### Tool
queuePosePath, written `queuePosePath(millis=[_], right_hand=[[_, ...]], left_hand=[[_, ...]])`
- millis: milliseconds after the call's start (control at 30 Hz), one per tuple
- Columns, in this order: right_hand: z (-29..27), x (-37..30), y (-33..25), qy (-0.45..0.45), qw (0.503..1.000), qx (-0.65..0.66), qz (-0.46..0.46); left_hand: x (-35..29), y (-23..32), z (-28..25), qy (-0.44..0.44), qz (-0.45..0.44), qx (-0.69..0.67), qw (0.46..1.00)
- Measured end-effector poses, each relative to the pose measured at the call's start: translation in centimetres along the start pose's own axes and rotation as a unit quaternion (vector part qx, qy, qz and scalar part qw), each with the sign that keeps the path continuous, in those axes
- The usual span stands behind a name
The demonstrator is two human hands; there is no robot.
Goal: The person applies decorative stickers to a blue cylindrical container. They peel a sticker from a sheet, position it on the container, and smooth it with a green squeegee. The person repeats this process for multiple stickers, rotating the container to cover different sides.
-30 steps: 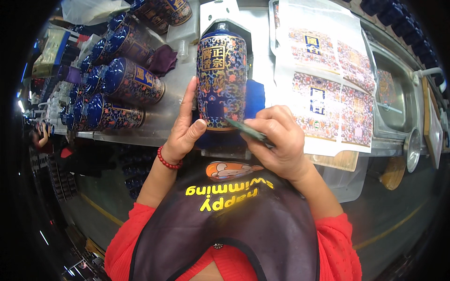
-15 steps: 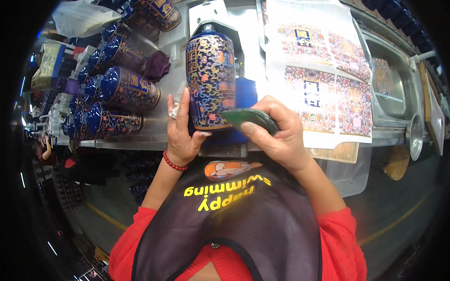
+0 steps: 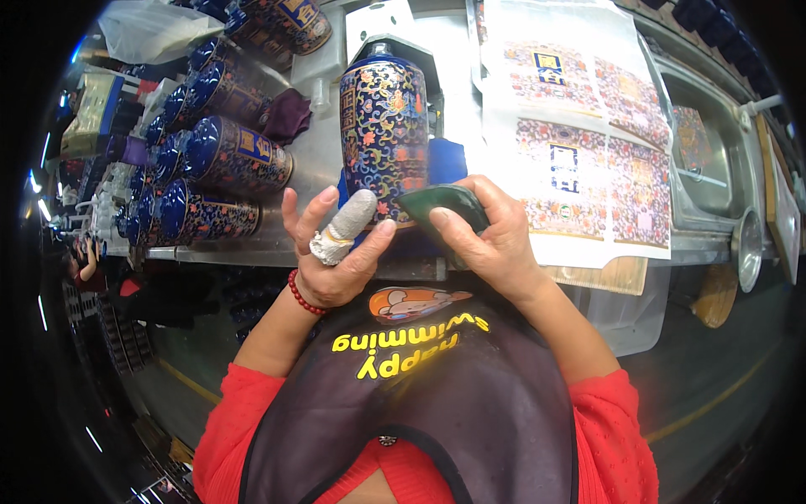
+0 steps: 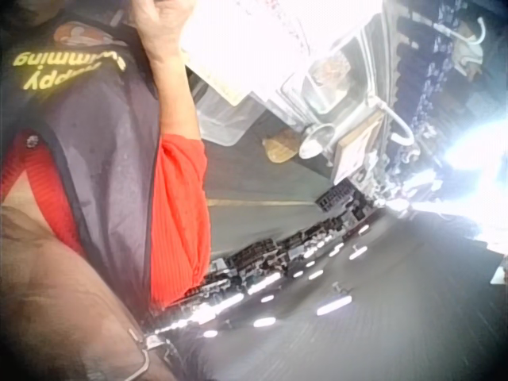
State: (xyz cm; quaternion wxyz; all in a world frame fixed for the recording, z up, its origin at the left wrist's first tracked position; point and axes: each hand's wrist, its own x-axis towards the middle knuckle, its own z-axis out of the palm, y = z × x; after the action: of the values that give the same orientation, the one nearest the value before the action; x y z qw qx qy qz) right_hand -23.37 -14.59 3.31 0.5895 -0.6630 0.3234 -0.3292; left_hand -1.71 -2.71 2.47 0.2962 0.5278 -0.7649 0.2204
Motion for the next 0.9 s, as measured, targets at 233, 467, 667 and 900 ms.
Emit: queuePosePath(millis=[233,467,667,900], right_hand=[[0.0,0.1,0.1,-0.004,1.000,-0.003,-0.004],[-0.2,-0.2,0.5,0.002,0.999,0.048,0.017],[0.0,-0.3,1.2,0.045,0.980,0.181,0.071],[-0.7,-0.1,1.0,0.029,0.995,0.092,0.023]], left_hand=[[-0.1,-0.2,-0.8,0.007,0.004,0.009,1.000],[1.0,0.1,-0.2,-0.007,0.033,0.007,0.999],[1.9,0.6,-0.9,-0.073,-0.089,-0.003,0.993],[0.7,-0.3,1.2,-0.044,-0.133,-0.055,0.989]])
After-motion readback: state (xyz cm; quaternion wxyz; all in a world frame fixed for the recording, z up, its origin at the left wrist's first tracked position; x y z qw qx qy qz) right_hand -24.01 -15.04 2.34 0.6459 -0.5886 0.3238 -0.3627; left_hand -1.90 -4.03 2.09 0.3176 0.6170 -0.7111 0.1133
